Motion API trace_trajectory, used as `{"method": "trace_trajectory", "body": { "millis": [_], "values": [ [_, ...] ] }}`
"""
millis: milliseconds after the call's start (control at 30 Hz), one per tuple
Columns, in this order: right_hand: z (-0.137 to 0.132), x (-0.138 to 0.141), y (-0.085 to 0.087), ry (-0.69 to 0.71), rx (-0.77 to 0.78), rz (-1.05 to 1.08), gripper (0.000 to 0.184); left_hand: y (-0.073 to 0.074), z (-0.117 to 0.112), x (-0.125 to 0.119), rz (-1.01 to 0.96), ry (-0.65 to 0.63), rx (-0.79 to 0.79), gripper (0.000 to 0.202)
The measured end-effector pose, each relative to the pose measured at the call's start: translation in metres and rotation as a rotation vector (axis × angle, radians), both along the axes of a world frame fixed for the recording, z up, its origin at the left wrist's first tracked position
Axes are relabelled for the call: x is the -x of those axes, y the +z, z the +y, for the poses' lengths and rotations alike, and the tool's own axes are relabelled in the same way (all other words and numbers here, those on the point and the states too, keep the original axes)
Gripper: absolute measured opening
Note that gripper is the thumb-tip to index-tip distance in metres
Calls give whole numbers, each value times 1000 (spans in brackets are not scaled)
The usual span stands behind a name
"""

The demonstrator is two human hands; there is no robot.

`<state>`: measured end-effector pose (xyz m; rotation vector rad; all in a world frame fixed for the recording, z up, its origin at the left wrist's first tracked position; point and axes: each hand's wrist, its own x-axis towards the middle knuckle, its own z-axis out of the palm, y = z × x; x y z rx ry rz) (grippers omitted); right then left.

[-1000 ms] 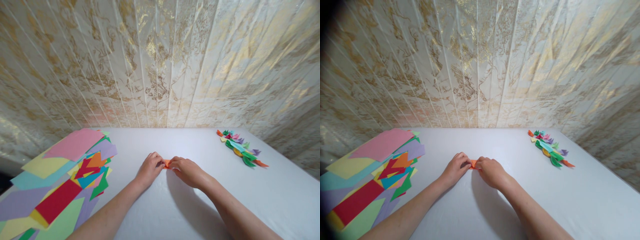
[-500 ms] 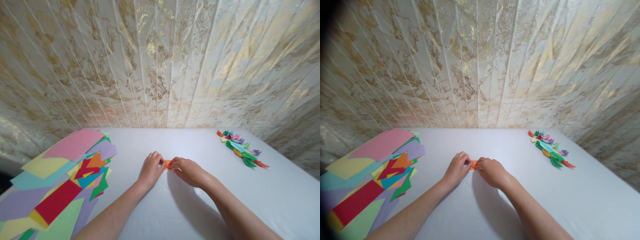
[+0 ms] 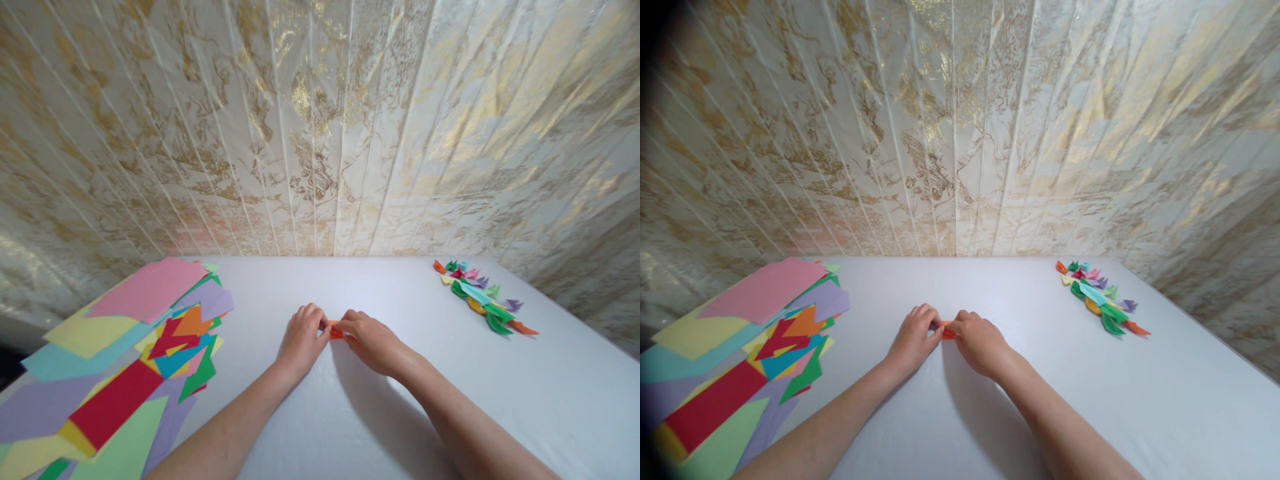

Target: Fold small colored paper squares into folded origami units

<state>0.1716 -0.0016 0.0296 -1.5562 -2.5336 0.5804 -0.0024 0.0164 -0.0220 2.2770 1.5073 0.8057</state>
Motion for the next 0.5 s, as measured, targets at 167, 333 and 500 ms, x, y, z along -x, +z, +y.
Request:
{"method": "trace_trajectory", "body": {
  "millis": [167,333,500],
  "values": [
    [-1,0,2,11,12,-24,40,3,-1,-1,15,5,4,12],
    [-4,0,8,13,21,-72,38,0,-1,-4,49,40,-20,13],
    [-2,2,5,-32,16,-71,36,-4,-1,-5,60,44,-25,14]
  ]
}}
